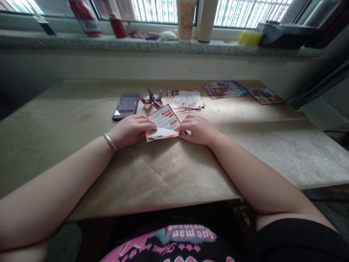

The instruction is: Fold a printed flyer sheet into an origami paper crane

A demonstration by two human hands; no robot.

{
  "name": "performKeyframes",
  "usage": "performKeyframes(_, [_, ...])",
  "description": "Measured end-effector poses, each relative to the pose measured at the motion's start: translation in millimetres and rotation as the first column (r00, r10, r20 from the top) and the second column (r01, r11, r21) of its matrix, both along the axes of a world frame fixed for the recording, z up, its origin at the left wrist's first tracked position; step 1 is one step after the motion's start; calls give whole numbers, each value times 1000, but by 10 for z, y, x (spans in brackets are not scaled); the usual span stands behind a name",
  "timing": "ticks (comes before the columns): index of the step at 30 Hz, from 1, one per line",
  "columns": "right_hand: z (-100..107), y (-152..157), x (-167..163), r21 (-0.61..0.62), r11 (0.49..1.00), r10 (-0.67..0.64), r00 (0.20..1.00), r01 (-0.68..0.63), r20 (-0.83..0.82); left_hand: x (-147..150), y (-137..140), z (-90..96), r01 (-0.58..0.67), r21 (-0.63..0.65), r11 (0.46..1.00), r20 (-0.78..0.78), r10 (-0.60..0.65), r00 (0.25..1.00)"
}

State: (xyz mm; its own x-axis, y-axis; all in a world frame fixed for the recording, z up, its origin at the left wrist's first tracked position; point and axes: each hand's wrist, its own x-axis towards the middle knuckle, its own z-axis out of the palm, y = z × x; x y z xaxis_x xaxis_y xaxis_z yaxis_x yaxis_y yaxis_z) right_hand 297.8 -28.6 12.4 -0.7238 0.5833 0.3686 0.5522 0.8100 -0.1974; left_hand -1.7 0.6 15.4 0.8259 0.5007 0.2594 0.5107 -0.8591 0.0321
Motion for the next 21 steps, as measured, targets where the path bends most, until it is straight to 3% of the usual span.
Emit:
performKeyframes(6, [14,-13,-16,65,997,-36,997,31,71,-10,-18,-19,-8,-65,998,-83,3,997])
performKeyframes(10, [36,-46,-58,123,989,-96,982,77,160,42,-83,19,-18,4,1000,-92,18,996])
performKeyframes(14, [44,-80,-108,188,975,-157,963,115,221,130,-176,80,69,74,995,-78,-63,995])
performKeyframes(17, [46,-89,-122,204,970,-180,955,132,235,170,-212,79,123,55,991,-95,-117,989])
performKeyframes(21, [45,-80,-102,188,971,-190,953,146,238,154,-198,28,103,27,994,-65,-101,993])
